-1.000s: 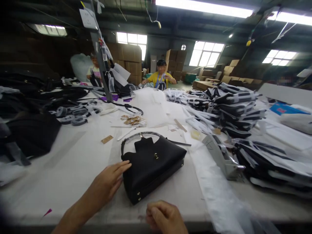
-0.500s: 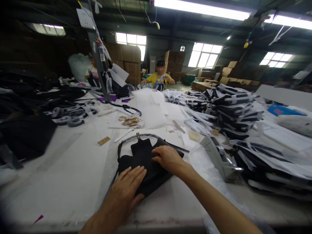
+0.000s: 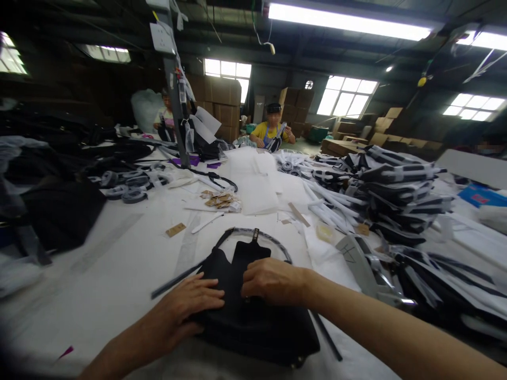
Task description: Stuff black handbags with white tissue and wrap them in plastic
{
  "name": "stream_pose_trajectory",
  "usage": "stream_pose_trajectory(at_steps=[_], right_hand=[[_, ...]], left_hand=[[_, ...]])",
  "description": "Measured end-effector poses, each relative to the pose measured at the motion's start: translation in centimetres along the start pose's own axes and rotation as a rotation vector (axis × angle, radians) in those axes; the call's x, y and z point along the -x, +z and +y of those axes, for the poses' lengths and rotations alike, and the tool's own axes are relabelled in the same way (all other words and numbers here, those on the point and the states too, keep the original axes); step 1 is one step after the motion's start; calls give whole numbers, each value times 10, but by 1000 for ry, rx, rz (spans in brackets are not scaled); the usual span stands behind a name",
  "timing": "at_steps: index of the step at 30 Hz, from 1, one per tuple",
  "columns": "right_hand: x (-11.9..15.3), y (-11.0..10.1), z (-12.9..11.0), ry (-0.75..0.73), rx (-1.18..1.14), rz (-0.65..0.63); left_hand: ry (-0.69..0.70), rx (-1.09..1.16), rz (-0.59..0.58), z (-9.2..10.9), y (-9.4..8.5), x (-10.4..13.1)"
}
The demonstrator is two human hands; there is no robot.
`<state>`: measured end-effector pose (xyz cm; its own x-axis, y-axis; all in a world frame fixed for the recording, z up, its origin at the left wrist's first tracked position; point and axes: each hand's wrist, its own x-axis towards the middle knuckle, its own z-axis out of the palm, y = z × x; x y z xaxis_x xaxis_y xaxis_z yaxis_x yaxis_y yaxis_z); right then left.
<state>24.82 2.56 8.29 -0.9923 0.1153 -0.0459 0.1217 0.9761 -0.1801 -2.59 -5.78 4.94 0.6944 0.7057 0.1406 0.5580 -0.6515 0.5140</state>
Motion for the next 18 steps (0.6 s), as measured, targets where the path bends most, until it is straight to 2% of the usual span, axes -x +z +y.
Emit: stream_pose_trajectory(at_steps=[3,5,9,11,14,16,18], right_hand=[[-2,0,0,-49,133,-32],[1,-7,-5,19,166,-15],[18,-18,-46,405,61,191],[26,-5,-72,600,-12,247],[30,33,-91,743,-2,243],[27,54,-84,779,43,258],[23,60,-65,772,53,271]], left_hand=[[-35,-74,-28,11,-2,-3],[-38,-183,-56,20,6,-10],[1,-345,-24,21,37,-20],[13,-386,20,14,52,-22],[19,-424,32,7,65,-30],[-42,-452,-7,10,64,-43],[-141,-493,-68,16,55,-59]])
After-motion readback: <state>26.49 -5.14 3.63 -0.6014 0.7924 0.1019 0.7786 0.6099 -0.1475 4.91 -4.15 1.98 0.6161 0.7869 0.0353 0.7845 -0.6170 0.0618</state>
